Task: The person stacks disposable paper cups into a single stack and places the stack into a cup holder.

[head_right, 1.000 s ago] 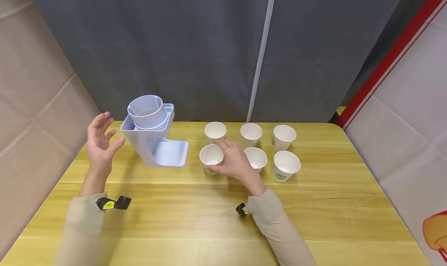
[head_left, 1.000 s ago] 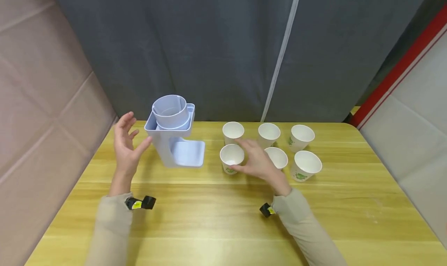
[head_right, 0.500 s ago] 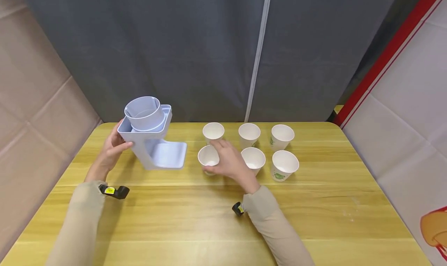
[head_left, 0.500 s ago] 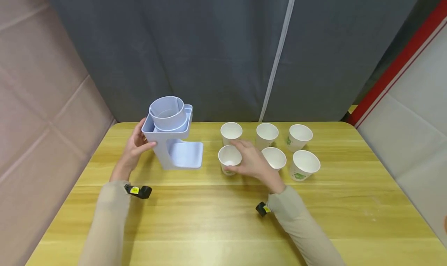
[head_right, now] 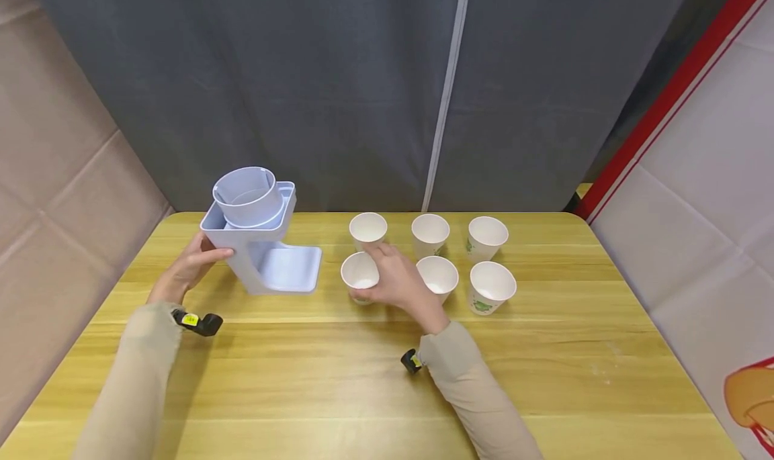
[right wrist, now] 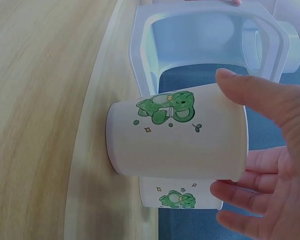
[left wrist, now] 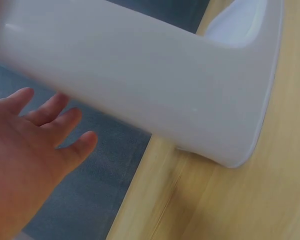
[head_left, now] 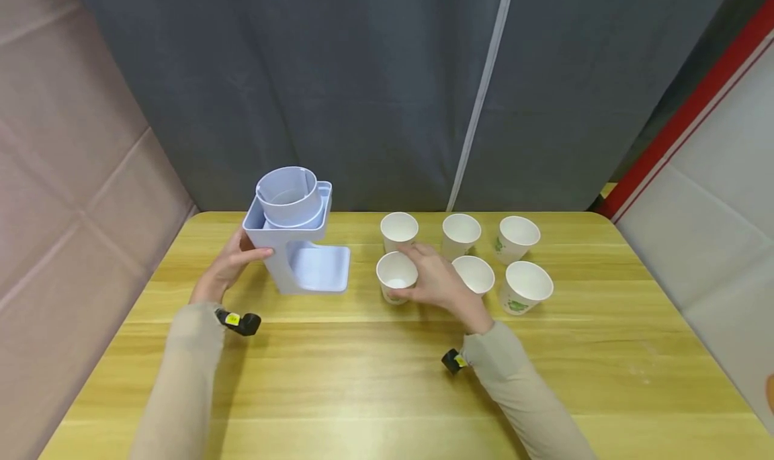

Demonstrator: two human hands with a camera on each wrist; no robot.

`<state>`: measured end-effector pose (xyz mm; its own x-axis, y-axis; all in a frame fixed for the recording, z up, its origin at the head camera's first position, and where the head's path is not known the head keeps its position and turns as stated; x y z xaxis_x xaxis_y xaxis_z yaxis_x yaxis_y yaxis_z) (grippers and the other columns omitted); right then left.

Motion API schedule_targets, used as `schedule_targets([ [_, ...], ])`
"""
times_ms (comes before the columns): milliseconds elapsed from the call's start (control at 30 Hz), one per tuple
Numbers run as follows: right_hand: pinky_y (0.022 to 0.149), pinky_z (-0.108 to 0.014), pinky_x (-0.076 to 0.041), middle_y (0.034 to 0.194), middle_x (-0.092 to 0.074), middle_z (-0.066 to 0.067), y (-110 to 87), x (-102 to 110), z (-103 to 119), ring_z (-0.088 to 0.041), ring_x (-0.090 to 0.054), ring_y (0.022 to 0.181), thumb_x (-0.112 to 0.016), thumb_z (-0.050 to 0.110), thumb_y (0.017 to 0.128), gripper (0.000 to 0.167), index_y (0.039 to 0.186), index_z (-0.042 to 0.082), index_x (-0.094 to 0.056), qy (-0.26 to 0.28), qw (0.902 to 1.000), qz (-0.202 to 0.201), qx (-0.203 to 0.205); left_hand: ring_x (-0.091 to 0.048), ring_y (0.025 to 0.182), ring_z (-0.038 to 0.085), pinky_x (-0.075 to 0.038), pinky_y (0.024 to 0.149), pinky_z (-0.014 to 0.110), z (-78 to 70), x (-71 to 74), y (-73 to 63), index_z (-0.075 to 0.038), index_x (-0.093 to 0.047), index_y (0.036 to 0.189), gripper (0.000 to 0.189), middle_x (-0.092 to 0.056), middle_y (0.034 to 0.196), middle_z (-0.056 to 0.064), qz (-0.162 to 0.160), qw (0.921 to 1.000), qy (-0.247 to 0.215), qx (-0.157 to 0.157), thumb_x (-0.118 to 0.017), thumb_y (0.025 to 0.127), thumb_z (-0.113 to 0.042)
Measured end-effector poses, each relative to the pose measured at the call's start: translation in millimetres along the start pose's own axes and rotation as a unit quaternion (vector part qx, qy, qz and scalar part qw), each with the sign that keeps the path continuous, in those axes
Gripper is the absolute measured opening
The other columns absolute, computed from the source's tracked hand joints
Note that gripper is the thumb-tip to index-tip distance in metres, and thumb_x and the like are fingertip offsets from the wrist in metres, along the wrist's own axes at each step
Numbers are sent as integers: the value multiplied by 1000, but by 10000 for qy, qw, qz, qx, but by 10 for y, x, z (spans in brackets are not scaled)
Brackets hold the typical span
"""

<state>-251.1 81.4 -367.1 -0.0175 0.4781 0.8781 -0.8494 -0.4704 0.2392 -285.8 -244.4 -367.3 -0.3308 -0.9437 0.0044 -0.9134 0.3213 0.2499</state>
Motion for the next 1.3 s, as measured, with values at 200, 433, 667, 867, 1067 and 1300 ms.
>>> schedule_targets([
  [200,80,-48,-50,125,-55,-14,13,-8,-22,-31,-53,111,-84,41,64,84,133,7,-51,-39,10000,47,-59,-45,107,11,-33,93,22,20,3,33,-22,-38,131,64,-50,120,-7,60,9998,89,162,-56,78,11],
  [433,81,-47,-50,124,-56,-13,30,-9,-18,-30,-53,110,-84,43,63,84,132,8,-51,-116,9998,135,2,-47,104,11,-32,93,23,44,6,53,-22,-44,125,61,-54,116,-7,174,9998,-16,83,-52,75,13],
  [667,81,-46,-49,121,-57,-11,43,-12,-31,-29,-53,109,-83,44,64,80,128,7,-53,-113,9997,193,-30,-44,107,13,-32,94,23,51,15,53,-23,-40,129,67,-50,121,-7,116,9995,168,257,-55,75,12],
  [867,80,-45,-49,118,-58,-10,34,-4,-32,-29,-53,108,-83,43,63,79,126,5,-53,-52,9997,244,-48,-45,108,12,-33,94,20,24,-8,18,-22,-39,131,69,-49,123,-7,208,9995,181,140,-57,74,12],
  [1067,79,-44,-50,114,-58,-10,0,4,-12,-28,-55,104,-83,44,62,78,123,3,-55,-114,9996,266,50,-44,108,12,-33,94,20,4,-13,-62,-22,-39,131,69,-48,123,-7,243,9994,239,33,-57,74,13],
  [1300,74,-42,-51,107,-58,-9,-58,28,24,-27,-56,97,-83,46,61,78,121,4,-57,-244,9992,284,102,-48,106,10,-36,92,20,-43,-40,-145,-22,-42,129,68,-51,121,-7,357,9990,192,-204,-58,74,14],
])
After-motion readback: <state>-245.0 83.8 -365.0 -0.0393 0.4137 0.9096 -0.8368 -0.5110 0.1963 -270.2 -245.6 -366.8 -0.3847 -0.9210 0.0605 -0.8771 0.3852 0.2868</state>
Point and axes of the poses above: each hand's wrist, its own y-axis towards the middle knuckle, its own x-axis out of the back of the hand, z = x × y, the point moved 6 cm from there along y, towards the middle knuckle
